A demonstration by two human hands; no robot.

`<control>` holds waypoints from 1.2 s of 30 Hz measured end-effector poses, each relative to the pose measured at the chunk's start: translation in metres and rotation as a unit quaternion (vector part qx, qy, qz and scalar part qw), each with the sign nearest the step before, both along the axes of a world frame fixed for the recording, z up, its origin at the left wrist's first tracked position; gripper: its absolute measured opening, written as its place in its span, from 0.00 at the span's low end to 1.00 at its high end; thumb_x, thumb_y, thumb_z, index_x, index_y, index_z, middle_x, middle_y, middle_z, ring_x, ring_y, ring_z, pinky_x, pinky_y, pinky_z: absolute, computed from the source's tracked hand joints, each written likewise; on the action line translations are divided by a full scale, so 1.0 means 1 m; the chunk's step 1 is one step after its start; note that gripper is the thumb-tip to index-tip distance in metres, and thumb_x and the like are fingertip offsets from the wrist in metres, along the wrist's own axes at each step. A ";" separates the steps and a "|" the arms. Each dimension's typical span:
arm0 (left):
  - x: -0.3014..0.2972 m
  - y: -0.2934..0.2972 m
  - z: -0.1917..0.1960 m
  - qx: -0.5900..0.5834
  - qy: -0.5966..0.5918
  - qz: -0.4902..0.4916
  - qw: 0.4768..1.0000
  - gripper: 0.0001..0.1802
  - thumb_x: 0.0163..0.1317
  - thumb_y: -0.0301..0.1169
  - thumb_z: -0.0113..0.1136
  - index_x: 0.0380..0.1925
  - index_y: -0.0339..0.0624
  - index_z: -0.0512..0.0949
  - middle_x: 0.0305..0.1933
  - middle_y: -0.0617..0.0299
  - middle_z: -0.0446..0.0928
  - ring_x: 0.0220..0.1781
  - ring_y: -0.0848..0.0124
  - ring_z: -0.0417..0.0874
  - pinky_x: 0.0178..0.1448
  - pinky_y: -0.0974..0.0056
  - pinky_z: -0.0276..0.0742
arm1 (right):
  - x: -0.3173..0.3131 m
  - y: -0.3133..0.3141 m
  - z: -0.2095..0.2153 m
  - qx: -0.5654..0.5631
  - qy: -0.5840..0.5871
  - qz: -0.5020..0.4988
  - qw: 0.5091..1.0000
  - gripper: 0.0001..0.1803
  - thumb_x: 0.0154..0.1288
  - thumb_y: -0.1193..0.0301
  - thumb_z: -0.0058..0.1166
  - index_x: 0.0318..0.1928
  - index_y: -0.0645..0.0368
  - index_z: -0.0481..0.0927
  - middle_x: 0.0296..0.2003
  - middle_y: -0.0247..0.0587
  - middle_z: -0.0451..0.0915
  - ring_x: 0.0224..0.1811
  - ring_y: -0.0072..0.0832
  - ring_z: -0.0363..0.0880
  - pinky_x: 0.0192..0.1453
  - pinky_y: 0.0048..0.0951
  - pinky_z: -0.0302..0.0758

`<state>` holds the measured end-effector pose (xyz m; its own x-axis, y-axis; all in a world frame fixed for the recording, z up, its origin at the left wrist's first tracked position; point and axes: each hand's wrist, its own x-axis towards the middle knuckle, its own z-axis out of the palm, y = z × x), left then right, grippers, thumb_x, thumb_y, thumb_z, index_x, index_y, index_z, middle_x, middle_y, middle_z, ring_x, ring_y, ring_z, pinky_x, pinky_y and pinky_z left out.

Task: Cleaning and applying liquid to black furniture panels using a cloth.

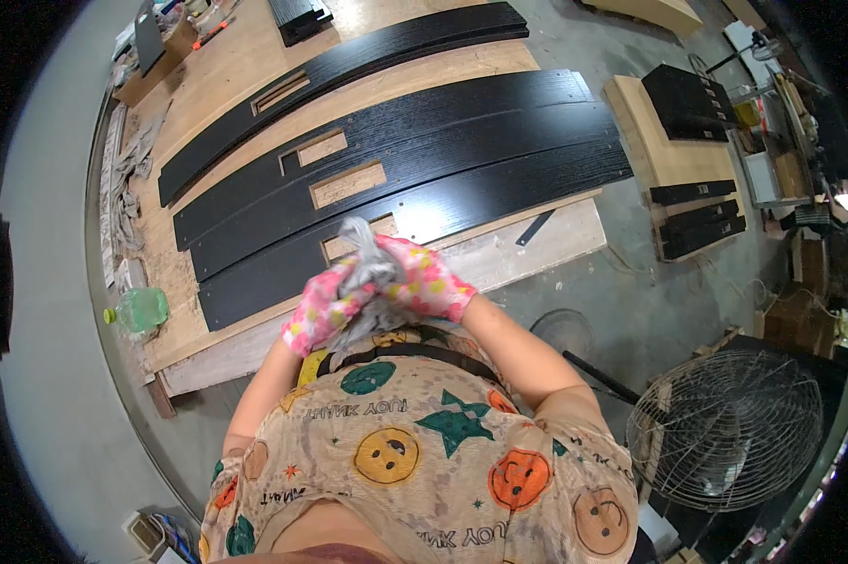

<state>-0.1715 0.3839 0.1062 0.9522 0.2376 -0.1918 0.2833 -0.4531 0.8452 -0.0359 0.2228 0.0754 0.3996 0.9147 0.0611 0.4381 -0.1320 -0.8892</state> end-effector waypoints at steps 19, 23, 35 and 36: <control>0.009 0.039 -0.037 0.441 -0.016 -0.074 0.894 0.28 0.54 0.47 0.64 0.57 0.62 0.74 0.74 0.50 0.52 0.75 0.49 0.49 0.75 0.41 0.39 | 0.102 -0.135 -0.083 -0.289 -0.204 -0.544 0.761 0.46 0.51 0.46 0.64 0.66 0.57 0.64 0.69 0.58 0.53 0.72 0.49 0.48 0.74 0.46 0.46; 0.033 0.086 -0.060 0.363 -0.194 0.068 0.909 0.34 0.56 0.48 0.63 0.60 0.44 0.70 0.69 0.48 0.61 0.73 0.52 0.56 0.74 0.45 0.45 | 0.103 -0.158 -0.079 -0.319 -0.204 -0.603 0.702 0.48 0.49 0.44 0.65 0.66 0.58 0.65 0.69 0.58 0.54 0.72 0.48 0.50 0.73 0.44 0.47; 0.138 0.153 -0.077 0.477 0.063 0.102 0.871 0.40 0.66 0.58 0.42 0.66 0.37 0.61 0.69 0.49 0.62 0.73 0.57 0.57 0.76 0.53 0.44 | 0.086 -0.199 -0.097 -0.199 0.065 -0.713 0.669 0.22 0.57 0.58 0.66 0.35 0.65 0.74 0.22 0.34 0.77 0.28 0.24 0.78 0.35 0.26 0.76; 0.135 0.154 -0.077 0.471 0.062 0.104 0.874 0.40 0.66 0.58 0.42 0.66 0.38 0.61 0.70 0.48 0.60 0.74 0.56 0.55 0.76 0.53 0.43 | 0.089 -0.191 -0.085 -0.234 -0.050 -0.680 0.693 0.18 0.62 0.61 0.61 0.40 0.65 0.77 0.27 0.39 0.79 0.32 0.26 0.79 0.39 0.28 0.76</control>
<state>-0.0364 0.5379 0.0288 0.8550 0.5121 0.0826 0.5062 -0.8585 0.0826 0.0530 0.0315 -0.0096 0.9271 -0.3740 -0.0248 -0.3170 -0.7471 -0.5842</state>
